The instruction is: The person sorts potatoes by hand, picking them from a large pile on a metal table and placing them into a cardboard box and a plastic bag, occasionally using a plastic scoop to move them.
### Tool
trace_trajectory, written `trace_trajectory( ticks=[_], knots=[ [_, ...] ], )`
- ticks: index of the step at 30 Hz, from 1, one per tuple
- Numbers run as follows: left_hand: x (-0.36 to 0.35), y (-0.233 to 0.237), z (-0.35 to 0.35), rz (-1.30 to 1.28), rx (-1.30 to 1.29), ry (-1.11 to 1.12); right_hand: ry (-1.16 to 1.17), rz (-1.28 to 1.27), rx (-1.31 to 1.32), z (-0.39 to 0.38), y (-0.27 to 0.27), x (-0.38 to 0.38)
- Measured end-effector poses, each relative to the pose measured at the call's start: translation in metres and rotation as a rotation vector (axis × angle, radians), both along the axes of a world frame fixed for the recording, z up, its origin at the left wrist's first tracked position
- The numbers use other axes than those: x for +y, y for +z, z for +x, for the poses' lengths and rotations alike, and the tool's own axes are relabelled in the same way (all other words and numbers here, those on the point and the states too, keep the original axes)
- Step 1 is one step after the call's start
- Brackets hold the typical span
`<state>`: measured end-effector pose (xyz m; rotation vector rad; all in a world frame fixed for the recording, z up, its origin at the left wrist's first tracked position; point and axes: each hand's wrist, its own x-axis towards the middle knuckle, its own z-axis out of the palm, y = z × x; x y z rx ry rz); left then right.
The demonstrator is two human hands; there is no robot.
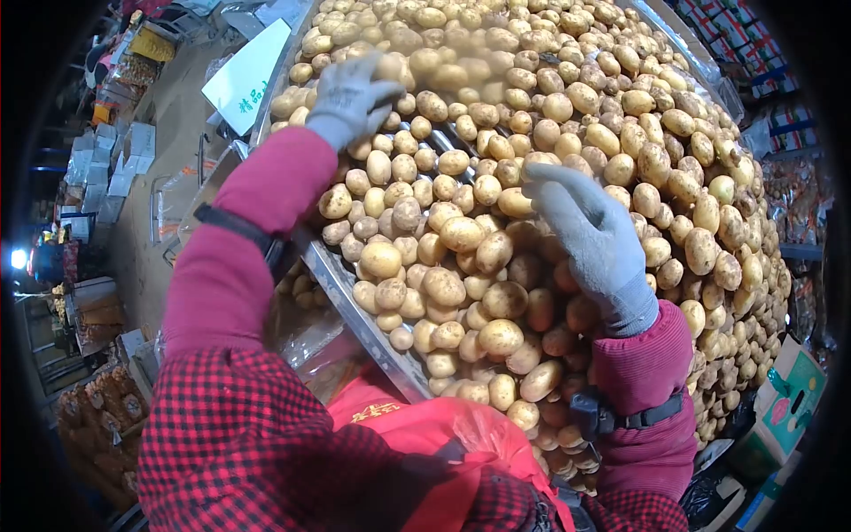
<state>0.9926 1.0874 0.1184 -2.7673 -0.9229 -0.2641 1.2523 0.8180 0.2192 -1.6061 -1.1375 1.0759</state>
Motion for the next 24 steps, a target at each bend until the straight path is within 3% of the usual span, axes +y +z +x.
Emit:
trace_trajectory(
  ticks=[2,7,10,11,12,14,16,17,22,24],
  knots=[
    [0.02,0.0,0.004,0.024,0.041,0.093,0.0,-0.01,0.003,-0.001,0.004,0.0],
    [0.063,-0.014,-0.007,0.027,-0.069,0.032,0.008,-0.03,0.061,0.002,-0.004,-0.001],
    [0.036,0.008,0.003,0.18,-0.038,0.209,0.017,-0.038,0.072,0.004,-0.006,-0.001],
    [0.021,0.017,0.002,0.348,-0.077,0.138,0.019,-0.041,0.074,0.004,-0.005,-0.001],
    [0.006,0.033,0.008,0.347,-0.072,0.132,0.021,-0.027,0.063,0.002,-0.003,-0.002],
    [-0.019,0.06,0.024,-0.088,0.581,0.005,0.02,-0.016,0.056,0.001,-0.003,-0.003],
    [-0.022,0.013,0.005,-0.163,0.424,-0.102,0.049,-0.008,0.043,0.002,-0.005,-0.001],
    [-0.027,0.011,0.008,-0.096,0.364,-0.081,0.054,-0.001,0.041,0.002,-0.005,0.0],
    [-0.029,0.032,0.046,-0.301,0.601,0.164,0.059,0.015,0.001,0.001,-0.004,-0.002],
    [-0.022,0.02,0.032,-0.522,0.368,0.202,0.043,-0.078,-0.004,0.0,0.002,-0.003]
  ],
)
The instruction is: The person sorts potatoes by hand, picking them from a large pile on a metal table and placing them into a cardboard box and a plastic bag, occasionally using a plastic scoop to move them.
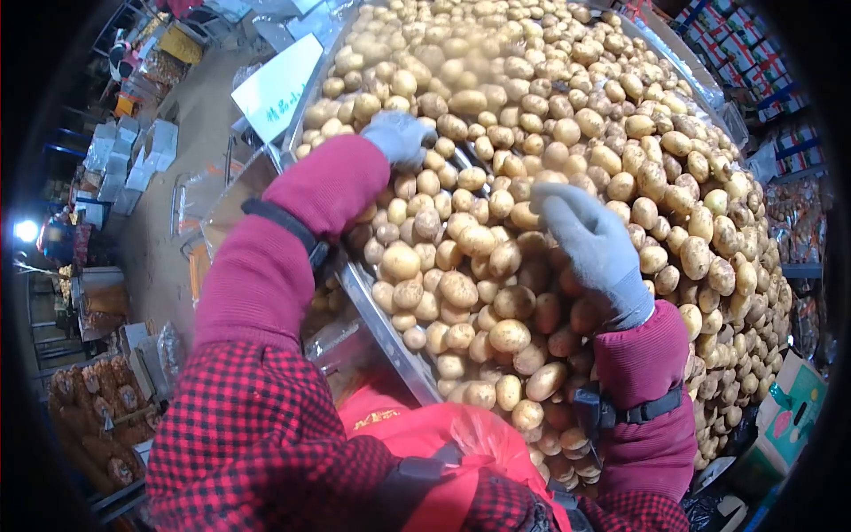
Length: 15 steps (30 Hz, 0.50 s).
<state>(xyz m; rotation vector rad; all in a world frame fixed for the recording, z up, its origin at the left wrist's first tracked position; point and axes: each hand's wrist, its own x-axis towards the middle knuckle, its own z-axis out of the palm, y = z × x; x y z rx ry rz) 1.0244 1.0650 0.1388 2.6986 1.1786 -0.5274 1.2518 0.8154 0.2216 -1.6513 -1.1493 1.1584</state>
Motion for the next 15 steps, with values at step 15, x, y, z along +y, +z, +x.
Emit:
trace_trajectory(
  ticks=[15],
  knots=[
    [-0.015,-0.027,0.04,0.302,-0.333,0.143,-0.004,0.017,0.014,-0.002,-0.003,0.001]
  ],
)
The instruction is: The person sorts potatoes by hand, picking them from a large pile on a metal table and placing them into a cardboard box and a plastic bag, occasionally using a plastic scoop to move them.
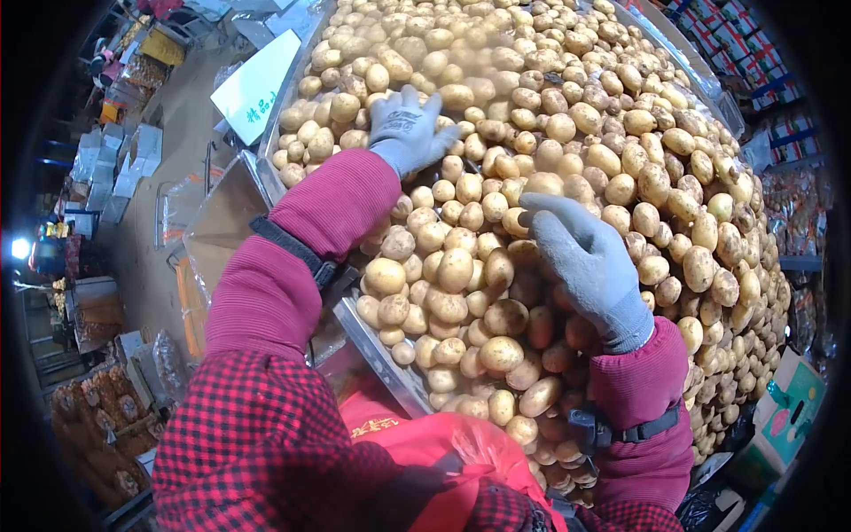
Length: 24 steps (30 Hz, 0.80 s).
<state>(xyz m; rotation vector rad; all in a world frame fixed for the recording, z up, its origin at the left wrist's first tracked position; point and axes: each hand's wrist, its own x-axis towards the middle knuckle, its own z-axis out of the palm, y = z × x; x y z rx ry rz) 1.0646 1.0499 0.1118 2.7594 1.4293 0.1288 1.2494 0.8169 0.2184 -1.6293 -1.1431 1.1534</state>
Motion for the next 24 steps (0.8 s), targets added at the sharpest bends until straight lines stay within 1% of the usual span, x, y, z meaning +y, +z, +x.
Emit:
trace_trajectory(
  ticks=[2,3,4,5,7,8,9,11,12,13,15,16,17,18,19,20,22,23,24],
  knots=[
    [-0.021,-0.003,-0.008,-0.063,-0.08,-0.054,-0.018,-0.032,0.055,-0.001,0.001,0.0],
    [-0.035,-0.004,-0.016,0.022,-0.137,-0.071,-0.01,-0.025,0.06,-0.001,0.002,0.001],
    [-0.041,-0.002,-0.025,-0.095,-0.153,-0.14,-0.012,-0.026,0.037,-0.001,0.001,0.002],
    [-0.051,0.011,-0.032,-0.217,-0.169,-0.208,-0.015,-0.032,0.014,0.0,0.001,0.001],
    [-0.078,0.023,-0.047,-0.321,-0.213,-0.444,0.001,-0.017,-0.004,0.001,-0.002,0.001],
    [-0.089,0.025,-0.053,-0.289,-0.258,-0.471,-0.002,-0.005,0.002,0.001,-0.004,0.0],
    [-0.084,0.027,-0.054,-0.288,-0.258,-0.471,-0.005,0.006,0.006,0.001,-0.005,0.0],
    [-0.059,0.031,-0.053,-0.368,-0.378,-0.281,-0.004,0.008,0.014,0.0,-0.001,0.0],
    [-0.043,0.031,-0.051,-0.09,-0.48,-0.277,-0.003,0.006,0.024,0.0,0.0,-0.001],
    [-0.025,0.033,-0.049,-0.002,-0.365,-0.208,-0.003,0.005,0.024,0.0,-0.001,-0.002],
    [0.019,0.005,-0.048,0.035,-0.123,-0.116,-0.006,-0.042,0.013,0.001,0.0,0.0],
    [0.036,-0.002,-0.042,-0.035,-0.003,-0.05,0.001,-0.038,0.008,0.001,-0.001,0.001],
    [0.053,-0.001,-0.032,-0.032,-0.008,-0.044,0.002,-0.02,0.021,0.002,-0.003,0.001],
    [0.068,0.003,-0.022,-0.126,0.014,-0.015,-0.003,-0.003,0.037,0.002,-0.005,0.0],
    [0.074,0.004,-0.019,-0.225,0.035,0.022,0.006,-0.006,0.034,0.002,-0.005,0.0],
    [0.073,0.008,-0.02,-0.227,0.032,0.035,0.013,-0.026,0.02,0.002,-0.004,0.0],
    [0.079,0.026,-0.02,-0.388,0.0,0.07,0.02,-0.049,0.006,0.002,-0.001,0.001],
    [0.086,0.019,-0.019,-0.396,0.005,0.068,0.027,-0.037,0.005,0.002,0.0,0.0],
    [0.089,0.0,-0.022,-0.382,-0.029,0.01,0.027,-0.046,0.005,0.002,0.0,0.001]
  ],
)
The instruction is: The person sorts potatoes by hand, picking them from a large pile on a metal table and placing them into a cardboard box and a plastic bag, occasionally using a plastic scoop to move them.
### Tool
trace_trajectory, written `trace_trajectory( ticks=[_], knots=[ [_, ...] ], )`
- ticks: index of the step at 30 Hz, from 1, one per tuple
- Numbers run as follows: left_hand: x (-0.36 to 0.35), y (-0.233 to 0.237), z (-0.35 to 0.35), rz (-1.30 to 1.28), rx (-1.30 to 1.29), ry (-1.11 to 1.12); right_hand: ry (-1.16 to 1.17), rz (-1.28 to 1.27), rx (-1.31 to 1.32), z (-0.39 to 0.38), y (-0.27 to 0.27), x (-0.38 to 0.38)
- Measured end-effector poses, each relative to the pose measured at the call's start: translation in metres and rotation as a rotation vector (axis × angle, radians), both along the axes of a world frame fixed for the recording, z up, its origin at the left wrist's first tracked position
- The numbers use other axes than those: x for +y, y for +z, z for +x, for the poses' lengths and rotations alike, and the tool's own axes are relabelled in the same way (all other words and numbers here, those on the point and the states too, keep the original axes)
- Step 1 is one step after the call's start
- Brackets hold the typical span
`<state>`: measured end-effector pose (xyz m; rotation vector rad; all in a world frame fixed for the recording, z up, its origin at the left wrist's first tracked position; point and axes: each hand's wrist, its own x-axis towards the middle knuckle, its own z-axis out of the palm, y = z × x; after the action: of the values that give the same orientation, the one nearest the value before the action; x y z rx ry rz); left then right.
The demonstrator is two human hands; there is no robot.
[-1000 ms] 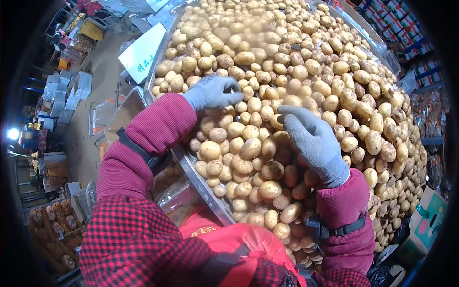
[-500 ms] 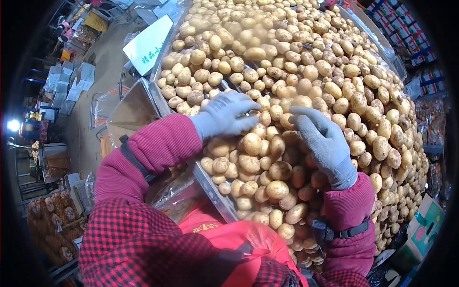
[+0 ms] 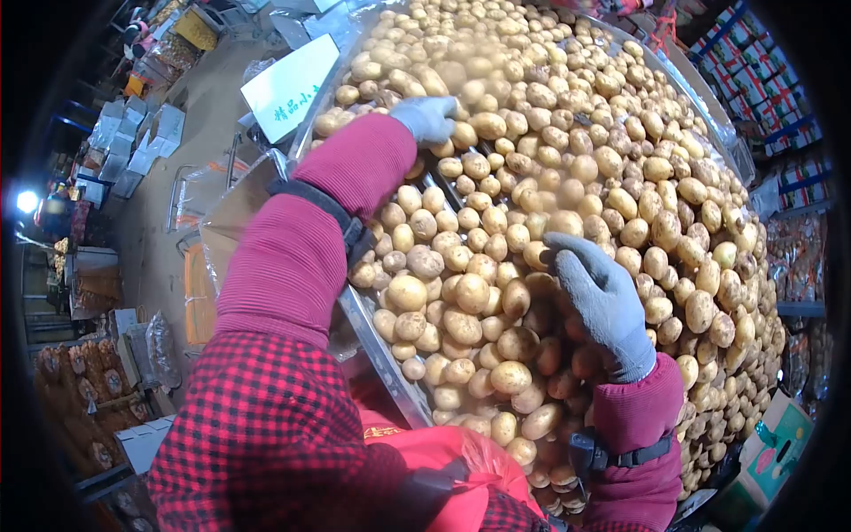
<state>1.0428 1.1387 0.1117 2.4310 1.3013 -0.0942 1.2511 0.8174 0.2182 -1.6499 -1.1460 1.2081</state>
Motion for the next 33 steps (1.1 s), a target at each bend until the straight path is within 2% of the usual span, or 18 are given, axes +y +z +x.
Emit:
trace_trajectory(
  ticks=[1,5,11,13,15,17,19,20,21,22,24,26,27,28,29,30,31,33],
  knots=[
    [0.002,-0.013,-0.002,0.014,-0.046,-0.048,0.002,-0.011,-0.003,0.001,0.0,0.001],
    [-0.04,-0.003,0.014,0.065,0.114,-0.025,0.028,0.013,0.003,0.004,-0.007,-0.001],
    [-0.043,0.012,0.015,-0.099,0.163,-0.044,0.005,-0.049,0.01,0.001,-0.001,-0.001],
    [-0.062,0.001,0.006,0.032,-0.011,0.017,-0.003,-0.051,0.014,0.001,0.002,0.0],
    [-0.079,-0.002,-0.006,0.087,-0.064,0.023,-0.016,-0.084,0.04,0.001,0.005,0.0],
    [-0.093,0.002,-0.017,0.2,-0.365,-0.066,-0.047,-0.044,0.135,0.002,0.002,0.001],
    [-0.119,0.032,-0.016,0.274,-0.55,-0.161,-0.081,-0.007,0.233,0.007,0.001,0.003],
    [-0.137,0.051,-0.013,0.317,-0.69,-0.26,-0.134,-0.011,0.402,0.009,0.0,0.005],
    [-0.162,0.083,-0.008,0.118,-0.83,-0.305,-0.185,-0.017,0.57,0.008,0.0,0.006],
    [-0.179,0.101,-0.002,0.029,-0.892,-0.398,-0.211,-0.171,0.783,0.006,0.014,0.004],
    [-0.193,0.108,0.021,-0.131,-1.022,-0.653,-0.317,-0.173,0.867,-0.007,0.019,0.008],
    [-0.192,0.11,0.025,0.003,-0.993,-0.586,-0.327,-0.159,0.9,0.0,0.017,0.008],
    [-0.179,0.111,0.026,0.099,-1.026,-0.556,-0.212,-0.185,0.901,0.013,0.01,0.005],
    [-0.169,0.116,0.019,0.024,-0.965,-0.226,-0.103,-0.211,0.906,0.021,0.005,0.001],
    [-0.137,0.096,0.006,0.286,-0.958,-0.114,-0.109,-0.211,0.91,0.022,0.004,-0.002],
    [-0.119,0.104,-0.006,0.401,-0.864,0.039,-0.093,-0.138,0.787,0.02,0.003,-0.004],
    [-0.073,0.07,-0.026,0.664,-0.487,0.212,-0.077,-0.066,0.662,0.017,0.002,-0.005],
    [-0.017,0.026,-0.048,0.498,-0.024,0.499,-0.111,-0.113,0.705,0.015,0.013,0.0]
  ],
)
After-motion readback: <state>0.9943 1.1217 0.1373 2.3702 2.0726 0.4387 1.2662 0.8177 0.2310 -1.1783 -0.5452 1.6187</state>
